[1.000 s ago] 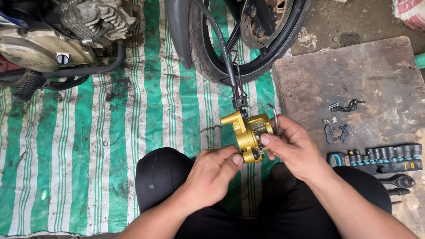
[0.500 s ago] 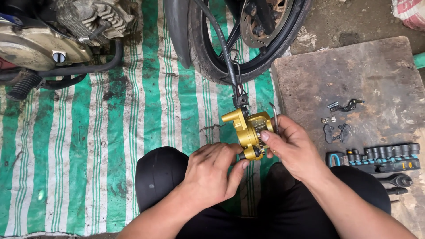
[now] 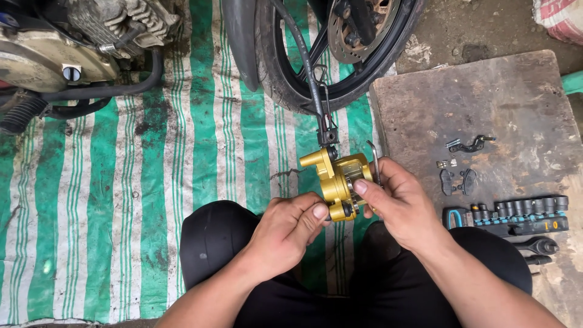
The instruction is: Removing pins and brake pads from a motorcycle brake caliper for maintenance or repair.
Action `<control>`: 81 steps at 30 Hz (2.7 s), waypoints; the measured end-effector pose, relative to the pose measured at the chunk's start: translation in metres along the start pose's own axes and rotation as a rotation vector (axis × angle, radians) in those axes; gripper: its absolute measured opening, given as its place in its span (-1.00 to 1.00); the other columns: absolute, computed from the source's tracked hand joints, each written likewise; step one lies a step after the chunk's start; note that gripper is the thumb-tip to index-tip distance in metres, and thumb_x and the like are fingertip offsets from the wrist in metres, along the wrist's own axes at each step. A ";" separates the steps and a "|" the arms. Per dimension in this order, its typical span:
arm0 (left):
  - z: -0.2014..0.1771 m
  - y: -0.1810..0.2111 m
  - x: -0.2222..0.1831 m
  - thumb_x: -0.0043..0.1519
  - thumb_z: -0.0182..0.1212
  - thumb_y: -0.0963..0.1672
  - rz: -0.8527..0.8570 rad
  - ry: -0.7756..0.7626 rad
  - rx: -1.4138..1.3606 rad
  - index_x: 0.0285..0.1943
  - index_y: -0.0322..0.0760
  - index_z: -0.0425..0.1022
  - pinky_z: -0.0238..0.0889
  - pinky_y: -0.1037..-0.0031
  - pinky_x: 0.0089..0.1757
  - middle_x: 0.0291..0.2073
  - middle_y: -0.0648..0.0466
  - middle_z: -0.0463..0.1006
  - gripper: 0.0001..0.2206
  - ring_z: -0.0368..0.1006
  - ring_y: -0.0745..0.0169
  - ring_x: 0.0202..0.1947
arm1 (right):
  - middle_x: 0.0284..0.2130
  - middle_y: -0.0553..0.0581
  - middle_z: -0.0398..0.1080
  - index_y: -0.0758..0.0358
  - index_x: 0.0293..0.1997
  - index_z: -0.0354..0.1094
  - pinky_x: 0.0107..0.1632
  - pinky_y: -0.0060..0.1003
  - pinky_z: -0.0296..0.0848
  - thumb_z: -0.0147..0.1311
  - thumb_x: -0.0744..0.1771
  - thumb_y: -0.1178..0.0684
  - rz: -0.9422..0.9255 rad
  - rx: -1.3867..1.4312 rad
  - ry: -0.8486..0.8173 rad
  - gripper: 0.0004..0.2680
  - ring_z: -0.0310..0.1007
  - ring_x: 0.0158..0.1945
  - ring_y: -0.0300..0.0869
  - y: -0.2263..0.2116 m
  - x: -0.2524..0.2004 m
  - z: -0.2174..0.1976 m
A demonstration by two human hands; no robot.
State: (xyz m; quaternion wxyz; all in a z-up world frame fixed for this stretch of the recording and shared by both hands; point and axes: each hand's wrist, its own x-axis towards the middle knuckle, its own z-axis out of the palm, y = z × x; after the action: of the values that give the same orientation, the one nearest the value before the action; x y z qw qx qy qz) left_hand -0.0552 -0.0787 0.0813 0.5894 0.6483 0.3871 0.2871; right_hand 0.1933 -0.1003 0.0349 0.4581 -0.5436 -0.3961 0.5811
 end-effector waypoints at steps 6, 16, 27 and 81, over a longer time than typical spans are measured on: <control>-0.004 0.005 -0.004 0.20 0.22 -0.17 0.331 0.115 0.276 -0.25 -0.32 0.56 0.33 0.39 -0.38 -0.47 0.05 0.60 -0.92 0.44 0.13 -0.53 | -0.39 0.14 0.42 0.45 -0.02 0.43 -0.37 -0.39 0.41 0.11 0.45 0.22 -0.002 0.069 0.007 -0.93 0.34 -0.43 -0.27 0.002 0.000 0.001; 0.005 0.003 -0.002 0.21 0.40 -0.17 0.549 0.271 0.608 -0.12 -0.33 0.52 0.37 0.33 -0.32 -0.51 0.09 0.49 -0.83 0.44 0.08 -0.55 | -0.31 0.19 0.48 0.46 0.06 0.44 -0.34 -0.42 0.40 0.19 0.42 0.23 0.048 0.107 -0.016 -0.86 0.40 -0.39 -0.24 0.011 0.001 -0.006; -0.001 -0.003 -0.005 0.40 0.21 -0.23 0.449 0.099 0.232 -0.12 -0.39 0.53 0.40 0.36 -0.31 -0.37 0.01 0.59 -0.95 0.47 0.08 -0.46 | -0.33 0.12 0.39 0.42 0.08 0.41 -0.29 -0.28 0.48 0.16 0.46 0.09 0.028 0.294 -0.116 -0.82 0.24 -0.42 -0.30 0.011 -0.001 -0.003; 0.002 -0.011 0.006 0.10 0.42 0.04 0.619 0.361 0.718 -0.44 -0.22 0.55 0.50 0.17 -0.36 -0.66 0.04 0.45 -0.69 0.54 -0.09 -0.55 | -0.54 0.19 0.46 0.44 -0.07 0.43 -0.44 -0.29 0.62 0.47 0.30 0.09 -0.223 -0.169 0.054 -0.73 0.48 -0.57 -0.20 0.014 -0.007 0.004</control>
State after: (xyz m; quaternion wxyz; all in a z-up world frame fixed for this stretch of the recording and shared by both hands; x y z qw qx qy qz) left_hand -0.0527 -0.0749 0.0697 0.1407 0.8344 0.3468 0.4045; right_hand 0.1874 -0.1104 0.0243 0.4830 -0.5482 -0.4891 0.4764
